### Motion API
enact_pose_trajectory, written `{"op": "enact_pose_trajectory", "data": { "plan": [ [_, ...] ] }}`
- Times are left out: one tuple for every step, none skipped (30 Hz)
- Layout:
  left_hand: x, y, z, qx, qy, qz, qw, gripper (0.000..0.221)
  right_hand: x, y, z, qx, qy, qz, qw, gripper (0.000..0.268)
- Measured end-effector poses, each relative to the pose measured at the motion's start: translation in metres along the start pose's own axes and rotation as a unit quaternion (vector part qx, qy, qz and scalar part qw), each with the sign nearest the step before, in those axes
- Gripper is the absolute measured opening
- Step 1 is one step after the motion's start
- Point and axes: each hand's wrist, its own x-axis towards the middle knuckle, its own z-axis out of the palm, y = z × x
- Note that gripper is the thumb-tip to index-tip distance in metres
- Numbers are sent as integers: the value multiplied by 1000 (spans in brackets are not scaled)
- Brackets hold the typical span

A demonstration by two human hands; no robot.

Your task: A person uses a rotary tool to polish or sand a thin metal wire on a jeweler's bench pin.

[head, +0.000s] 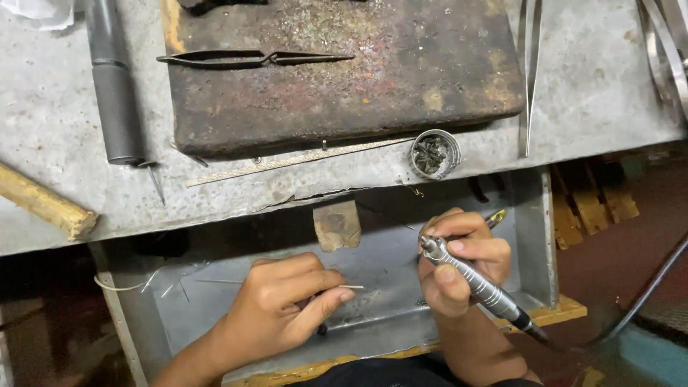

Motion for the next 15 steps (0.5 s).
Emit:
{"op": "enact_pose_trajectory", "data": {
  "plan": [
    [-1,-1,2,0,0,0,1000,17,0,0,-2,0,1,0,1000,19],
    [-3,-2,3,30,-19,1,999,13,0,0,-3,4,1,0,1000,19],
    [-4,-4,4,59,-37,3,998,11,-1,0,-4,8,1,0,1000,19],
    [-8,-6,8,60,-36,1,998,11,0,0,-5,10,1,1,1000,19],
    [-11,-9,11,80,-50,-1,996,16,0,-1,-5,23,-1,1,1000,20],
    [-16,-11,14,100,-63,-3,993,28,0,-2,-4,37,-3,2,999,20],
    [-19,-13,18,102,-61,-5,993,28,0,-2,-4,40,-4,3,999,20],
    [-22,-15,23,111,-58,-20,992,19,0,-3,-4,29,2,-1,1000,22],
    [-25,-17,26,120,-55,-34,991,13,0,-3,-4,18,9,-5,1000,23],
    [-28,-19,31,120,-53,-36,991,13,1,-4,-2,19,7,-4,1000,23],
    [-30,-22,35,109,-36,-39,993,13,1,-4,-1,9,14,-13,1000,24],
    [-33,-24,40,97,-19,-41,994,18,2,-5,1,-1,22,-22,1000,25],
    [-40,-32,45,98,-16,-42,994,18,2,-4,1,1,20,-21,1000,25],
    [-46,-40,51,119,-26,-64,990,15,3,-3,0,-30,32,-32,999,28],
    [-53,-48,56,141,-36,-86,986,13,4,-3,0,-60,44,-43,996,30]
  ]
}}
